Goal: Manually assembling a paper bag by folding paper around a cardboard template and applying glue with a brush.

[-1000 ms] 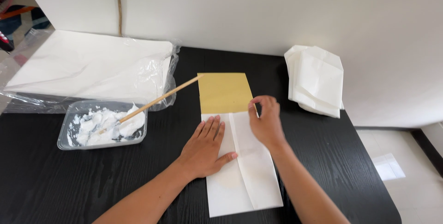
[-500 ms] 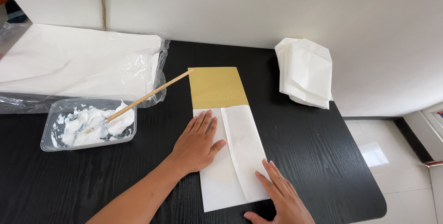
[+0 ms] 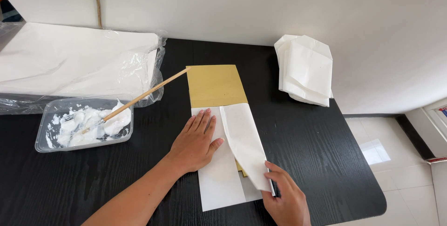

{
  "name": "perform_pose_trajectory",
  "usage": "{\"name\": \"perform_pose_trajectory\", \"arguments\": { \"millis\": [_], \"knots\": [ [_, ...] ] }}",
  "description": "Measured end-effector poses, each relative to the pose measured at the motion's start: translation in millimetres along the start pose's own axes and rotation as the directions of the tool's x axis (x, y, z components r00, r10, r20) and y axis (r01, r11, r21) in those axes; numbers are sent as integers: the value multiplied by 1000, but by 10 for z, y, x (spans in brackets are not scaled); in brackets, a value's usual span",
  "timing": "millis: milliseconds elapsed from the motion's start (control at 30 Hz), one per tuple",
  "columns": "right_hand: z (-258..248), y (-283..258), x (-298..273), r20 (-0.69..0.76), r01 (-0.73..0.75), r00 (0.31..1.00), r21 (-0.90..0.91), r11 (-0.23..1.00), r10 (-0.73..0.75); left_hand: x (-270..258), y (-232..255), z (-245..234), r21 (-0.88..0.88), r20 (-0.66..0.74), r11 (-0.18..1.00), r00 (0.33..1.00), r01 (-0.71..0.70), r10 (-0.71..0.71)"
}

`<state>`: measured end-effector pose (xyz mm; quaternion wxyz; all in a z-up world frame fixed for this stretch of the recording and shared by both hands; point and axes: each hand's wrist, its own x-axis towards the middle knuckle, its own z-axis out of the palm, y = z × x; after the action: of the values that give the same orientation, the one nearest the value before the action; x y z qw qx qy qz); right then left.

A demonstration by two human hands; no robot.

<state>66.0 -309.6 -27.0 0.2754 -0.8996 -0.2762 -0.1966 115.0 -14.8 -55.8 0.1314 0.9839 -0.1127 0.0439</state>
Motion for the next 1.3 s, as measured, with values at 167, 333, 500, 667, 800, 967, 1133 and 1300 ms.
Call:
{"name": "perform_pose_trajectory", "arguments": {
  "millis": [167,333,500,667,800,967,1133,1300],
  "knots": [
    [-53,-234,151,-105,-477,867,110,872,487,16,8,-57,1,53,1000,998,24,-24],
    [-90,-208,215,-127,-659,737,84,748,664,9,5,-49,-8,37,1000,999,9,-8],
    [-107,-420,295,7,-704,692,233,671,722,18,22,-52,2,31,1000,999,14,-14],
    [82,-233,95,33,-367,930,158,917,366,18,32,-61,-10,17,1000,1000,13,-13],
    [150,-226,48,59,-264,964,231,936,258,23,43,-62,-29,45,999,999,26,-25],
    [187,-179,53,193,-99,980,262,960,48,36,43,-70,-8,41,999,999,31,-31],
    [114,-124,62,276,-57,960,349,935,-44,39,22,-50,-3,29,1000,999,19,-19],
    [55,-109,64,326,-37,941,367,929,-91,31,39,-132,-17,89,999,996,30,-29]
  ]
}}
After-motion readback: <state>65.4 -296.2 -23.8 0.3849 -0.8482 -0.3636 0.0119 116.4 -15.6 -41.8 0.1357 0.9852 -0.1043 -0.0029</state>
